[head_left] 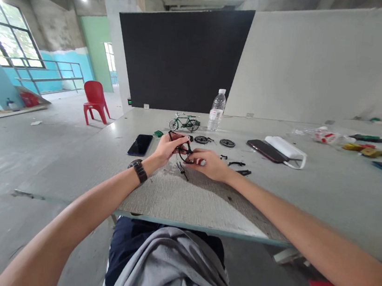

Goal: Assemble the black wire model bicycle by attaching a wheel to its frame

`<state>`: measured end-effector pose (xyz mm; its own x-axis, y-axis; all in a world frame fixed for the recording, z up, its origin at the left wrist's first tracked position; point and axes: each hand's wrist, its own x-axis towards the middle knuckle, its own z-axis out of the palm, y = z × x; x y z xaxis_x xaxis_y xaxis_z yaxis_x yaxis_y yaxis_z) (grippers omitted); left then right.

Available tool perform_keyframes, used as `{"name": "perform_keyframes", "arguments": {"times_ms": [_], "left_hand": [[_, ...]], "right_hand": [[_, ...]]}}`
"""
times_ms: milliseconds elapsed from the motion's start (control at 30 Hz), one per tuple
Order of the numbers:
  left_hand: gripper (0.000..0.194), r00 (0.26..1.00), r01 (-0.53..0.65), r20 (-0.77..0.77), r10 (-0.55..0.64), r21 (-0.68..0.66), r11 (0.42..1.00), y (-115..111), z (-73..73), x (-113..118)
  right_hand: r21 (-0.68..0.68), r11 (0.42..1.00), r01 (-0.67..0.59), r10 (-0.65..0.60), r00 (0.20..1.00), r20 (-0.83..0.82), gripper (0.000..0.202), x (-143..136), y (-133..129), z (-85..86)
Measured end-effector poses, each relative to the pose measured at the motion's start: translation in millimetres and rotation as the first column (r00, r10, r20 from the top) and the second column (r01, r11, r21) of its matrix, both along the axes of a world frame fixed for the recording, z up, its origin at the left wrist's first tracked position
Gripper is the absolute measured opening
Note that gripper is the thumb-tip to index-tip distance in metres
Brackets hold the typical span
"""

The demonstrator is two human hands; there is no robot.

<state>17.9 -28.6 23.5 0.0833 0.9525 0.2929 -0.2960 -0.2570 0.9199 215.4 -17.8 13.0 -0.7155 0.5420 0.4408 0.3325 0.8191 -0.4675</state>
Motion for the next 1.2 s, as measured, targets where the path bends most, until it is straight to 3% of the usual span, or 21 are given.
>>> {"name": "perform_keyframes", "arguments": {"times_ms": [233,667,900,1200], "left_hand": [[0.022,0.999,-0.041,0.019,0.042,-0.015,0.999,-1.1,2.0,0.5],[0.024,1.000,-0.005,0.000,0.005,-0.016,1.000,0.0,-0.2,-1.4],[0.024,0.999,0.029,-0.012,-0.029,-0.013,0.999,0.8,-1.3,-3.0],[0.025,0.970,0.071,-0.237,-0.062,0.032,0.997,-0.4,-3.9,0.5]], "right_hand": [[-0.004,0.998,0.057,-0.057,0.991,-0.117,0.021,-0.7,-5.9,8.9],[-0.180,0.982,0.060,-0.087,0.985,-0.148,0.029,-0.1,-4.3,6.9],[-0.203,0.977,0.056,-0.084,0.988,-0.128,0.030,0.4,-4.1,7.6],[-0.204,0.979,0.016,-0.016,1.000,0.005,0.037,0.9,-2.1,5.4]]}}
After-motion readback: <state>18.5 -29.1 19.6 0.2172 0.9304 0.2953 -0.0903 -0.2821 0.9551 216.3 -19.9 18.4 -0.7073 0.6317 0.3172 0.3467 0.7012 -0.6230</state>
